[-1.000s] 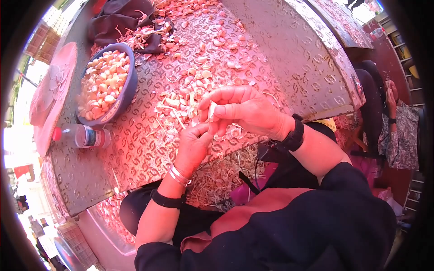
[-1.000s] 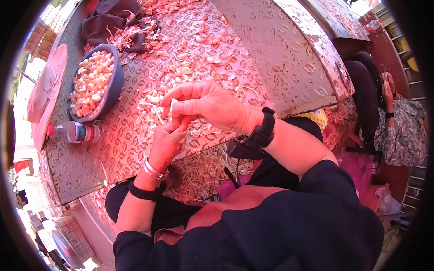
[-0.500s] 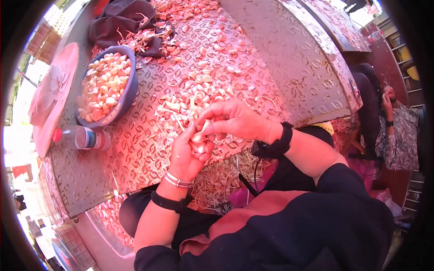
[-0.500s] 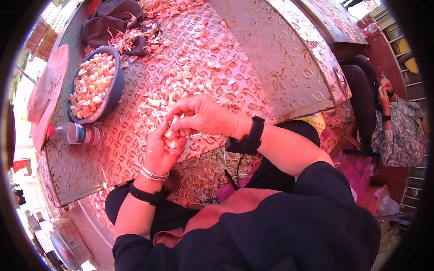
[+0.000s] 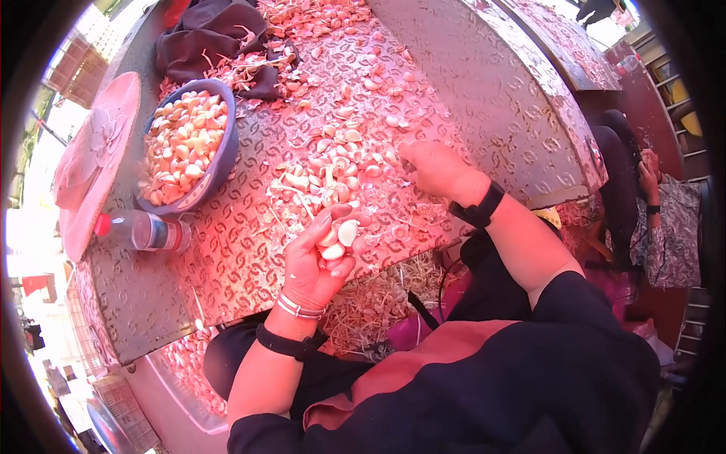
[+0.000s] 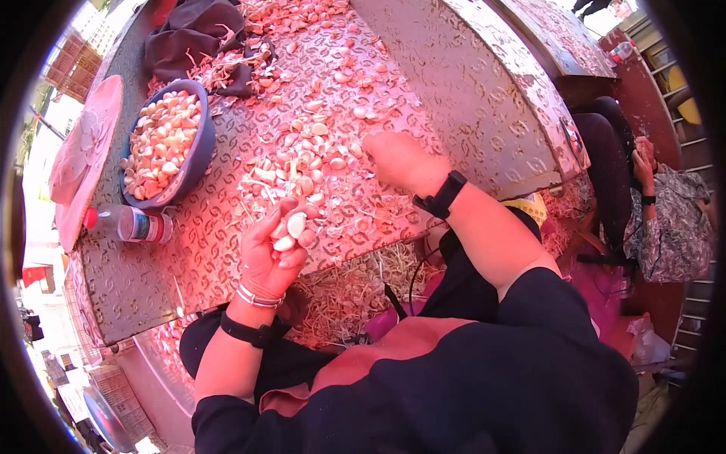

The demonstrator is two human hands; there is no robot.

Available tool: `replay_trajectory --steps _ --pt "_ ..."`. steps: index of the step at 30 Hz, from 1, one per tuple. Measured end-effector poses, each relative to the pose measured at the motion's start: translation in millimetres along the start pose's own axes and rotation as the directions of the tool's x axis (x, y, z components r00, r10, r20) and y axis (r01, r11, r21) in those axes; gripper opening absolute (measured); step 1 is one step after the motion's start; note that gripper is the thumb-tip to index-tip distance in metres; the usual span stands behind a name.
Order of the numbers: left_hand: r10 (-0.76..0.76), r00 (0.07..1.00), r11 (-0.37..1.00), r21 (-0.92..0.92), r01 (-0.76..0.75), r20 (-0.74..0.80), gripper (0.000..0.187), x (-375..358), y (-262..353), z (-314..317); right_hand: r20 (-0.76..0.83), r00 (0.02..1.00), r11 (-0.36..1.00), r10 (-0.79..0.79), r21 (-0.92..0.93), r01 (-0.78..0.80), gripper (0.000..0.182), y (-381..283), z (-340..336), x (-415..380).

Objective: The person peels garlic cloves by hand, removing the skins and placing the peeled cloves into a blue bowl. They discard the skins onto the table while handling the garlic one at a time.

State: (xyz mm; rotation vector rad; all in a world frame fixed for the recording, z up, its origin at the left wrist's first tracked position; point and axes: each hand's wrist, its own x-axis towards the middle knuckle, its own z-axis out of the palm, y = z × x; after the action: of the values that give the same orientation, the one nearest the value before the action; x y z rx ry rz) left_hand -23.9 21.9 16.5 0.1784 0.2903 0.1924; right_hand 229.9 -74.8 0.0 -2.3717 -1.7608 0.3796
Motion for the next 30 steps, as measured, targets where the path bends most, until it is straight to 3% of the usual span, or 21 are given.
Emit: replay_trajectory --steps 3,5,7,8,10,12,14,18,20,21,23,24,26,27,29,30 --pt "0.042 0.999 0.998 0.036 -0.041 -0.029 0.027 -4 0 6 0.073 0.996 0.998 0.052 -0.039 -0.049 0.021 -4 -3 -2" --pt "0.032 0.997 0.999 -0.005 -0.032 0.075 0.026 -3 2 6 0.087 0.989 0.993 0.117 -0.040 -0.114 0.020 -13 -12 -2" --pt "0.010 0.996 0.999 0.037 -0.014 0.085 0.024 -7 7 9 -0.226 0.970 0.991 -0.085 0.081 0.106 0.018 -13 -5 3" --pt "0.023 0.996 0.996 0.080 -0.030 0.086 0.023 -12 12 13 -0.234 0.969 0.991 -0.081 0.083 0.103 0.018 -14 -1 7" --pt "0.073 0.995 0.980 0.179 -0.083 0.060 0.021 -30 26 31 -0.187 0.957 0.974 -0.222 0.004 0.227 0.017 -13 9 11" --pt "0.158 0.984 0.968 0.181 -0.171 0.084 0.020 -60 42 51 -0.145 0.970 0.979 -0.196 0.023 0.201 0.018 -1 13 14" --pt "0.292 0.956 0.869 0.422 -0.258 -0.016 0.014 -106 52 74 -0.113 0.980 0.983 -0.164 0.061 0.171 0.016 5 12 14" --pt "0.636 0.758 0.721 0.460 -0.518 -0.143 0.015 -210 67 53 -0.120 0.985 0.983 -0.128 0.120 0.142 0.017 22 17 16" --pt "0.733 0.560 0.680 0.399 -0.615 -0.385 0.016 -260 72 24 -0.122 0.991 0.946 -0.056 0.310 0.092 0.014 23 15 14" --pt "0.730 0.474 0.676 0.417 -0.607 -0.493 0.017 -284 76 1 -0.122 0.991 0.946 -0.057 0.309 0.092 0.014 24 14 13" --pt "0.678 0.297 0.686 0.434 -0.584 -0.672 0.018 -333 80 -66 0.147 0.987 0.630 0.061 0.762 -0.152 0.015 23 11 14" --pt "0.631 0.215 0.701 0.429 -0.569 -0.745 0.018 -356 79 -107 0.145 0.988 0.632 0.057 0.761 -0.148 0.015 20 8 12" --pt "0.449 0.291 0.829 0.273 -0.488 -0.845 0.018 -395 72 -172 0.244 0.968 0.273 0.063 0.928 -0.252 0.016 14 -3 8" --pt "0.447 0.294 0.831 0.270 -0.487 -0.845 0.018 -388 67 -188 0.245 0.967 0.276 0.066 0.927 -0.253 0.016 12 -6 7" --pt "0.456 -0.005 0.832 0.428 -0.353 -0.890 0.018 -374 49 -204 0.329 0.943 -0.055 0.037 0.943 -0.327 0.019 7 -10 6" --pt "0.402 0.136 0.892 0.354 -0.281 -0.906 0.021 -349 40 -162 0.329 0.943 -0.056 0.038 0.943 -0.327 0.019 5 -9 6"
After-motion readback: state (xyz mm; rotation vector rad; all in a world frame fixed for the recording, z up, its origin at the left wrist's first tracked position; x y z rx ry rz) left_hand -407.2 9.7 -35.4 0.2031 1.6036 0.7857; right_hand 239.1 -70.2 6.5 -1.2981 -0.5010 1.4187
